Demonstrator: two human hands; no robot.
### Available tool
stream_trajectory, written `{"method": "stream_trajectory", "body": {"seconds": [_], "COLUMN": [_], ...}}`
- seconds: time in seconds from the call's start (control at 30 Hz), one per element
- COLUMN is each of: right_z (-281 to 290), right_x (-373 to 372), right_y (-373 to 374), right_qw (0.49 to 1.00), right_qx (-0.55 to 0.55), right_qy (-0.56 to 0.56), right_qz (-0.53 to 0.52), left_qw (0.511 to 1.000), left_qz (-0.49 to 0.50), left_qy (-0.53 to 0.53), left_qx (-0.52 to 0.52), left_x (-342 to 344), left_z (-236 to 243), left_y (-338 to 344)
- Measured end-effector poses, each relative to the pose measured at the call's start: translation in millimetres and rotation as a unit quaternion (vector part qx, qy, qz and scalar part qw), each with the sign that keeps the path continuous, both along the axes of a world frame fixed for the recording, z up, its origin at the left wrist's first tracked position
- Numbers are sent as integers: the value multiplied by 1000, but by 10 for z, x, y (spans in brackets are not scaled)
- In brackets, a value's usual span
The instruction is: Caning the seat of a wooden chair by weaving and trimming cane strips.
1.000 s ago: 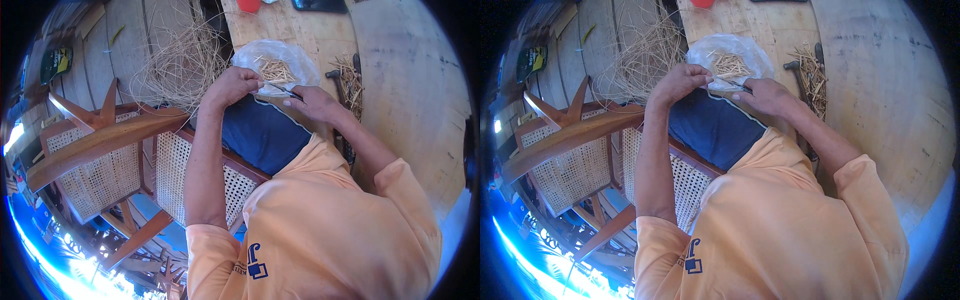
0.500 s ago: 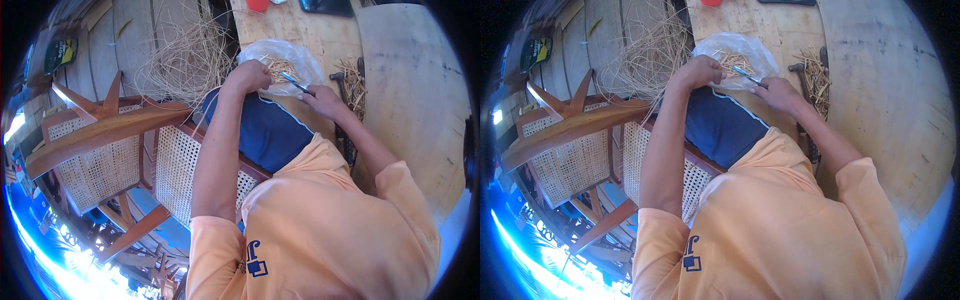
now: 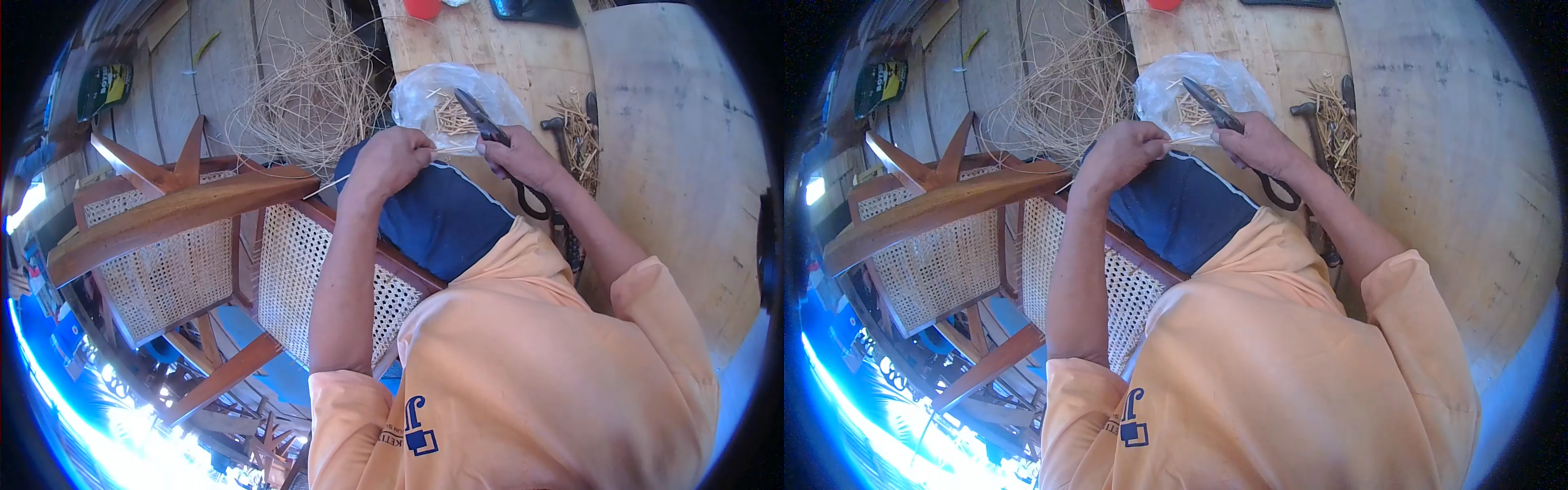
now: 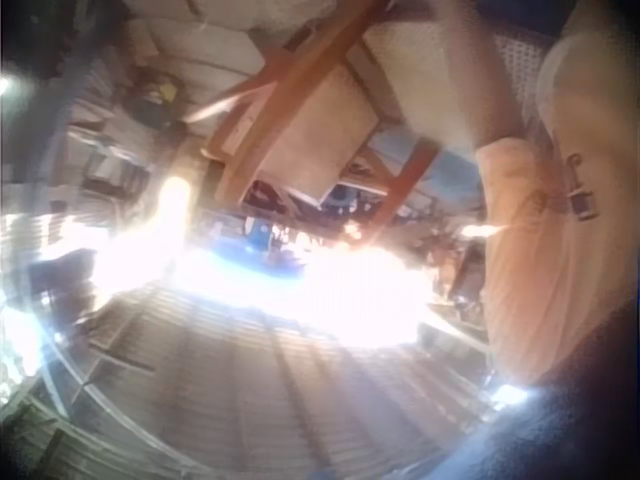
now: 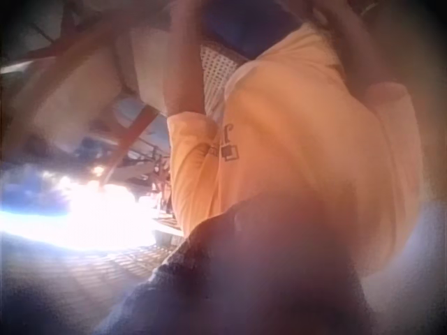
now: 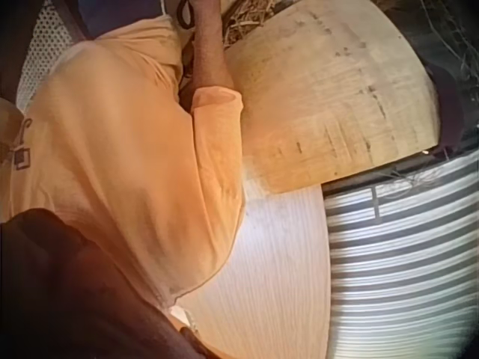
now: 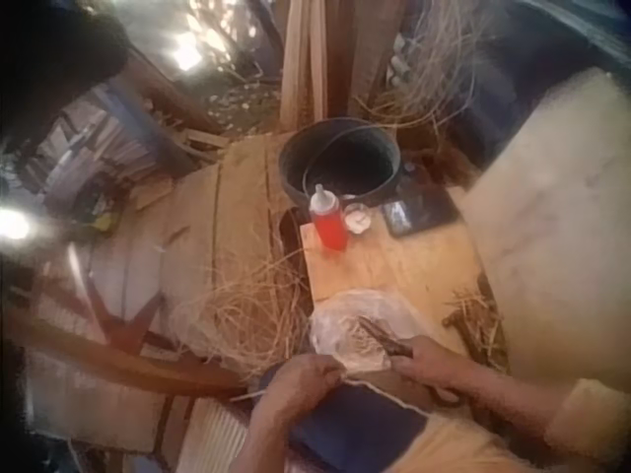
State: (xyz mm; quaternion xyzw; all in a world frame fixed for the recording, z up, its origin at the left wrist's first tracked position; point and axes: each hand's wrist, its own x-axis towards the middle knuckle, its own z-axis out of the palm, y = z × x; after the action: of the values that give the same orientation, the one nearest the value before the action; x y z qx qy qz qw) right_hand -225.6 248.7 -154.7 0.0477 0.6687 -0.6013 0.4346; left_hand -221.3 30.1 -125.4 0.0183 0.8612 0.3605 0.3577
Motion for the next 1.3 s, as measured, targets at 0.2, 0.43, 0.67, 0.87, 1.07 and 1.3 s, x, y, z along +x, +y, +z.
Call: {"method": "stream_trajectory", "body": {"seconds": [0.2, 0.43, 0.67, 0.87, 1.07, 1.3], "right_z": [-90, -85, 58, 118, 134, 73], "right_x": [-70, -113, -83, 77, 6, -33], "right_y": [-5, -16, 67, 185, 44, 3], "right_qw": [1000, 999, 982, 927, 909, 914], "right_qx": [13, 33, 139, 222, 267, 257], "right_qy": [1, 20, 115, 204, 159, 171], "right_qz": [5, 19, 62, 221, 277, 264], "left_qw": [997, 999, 997, 978, 974, 972], "left_qz": [72, 51, 76, 165, 165, 152], "left_qy": [-29, 17, -16, -70, -85, -112], "left_qx": [5, 6, 28, 108, 131, 142], "left_x": [-19, -86, -132, -141, -147, -181], "left_z": [-30, -46, -122, -171, -159, -94], "left_y": [-41, 110, 81, -54, -19, -3]}}
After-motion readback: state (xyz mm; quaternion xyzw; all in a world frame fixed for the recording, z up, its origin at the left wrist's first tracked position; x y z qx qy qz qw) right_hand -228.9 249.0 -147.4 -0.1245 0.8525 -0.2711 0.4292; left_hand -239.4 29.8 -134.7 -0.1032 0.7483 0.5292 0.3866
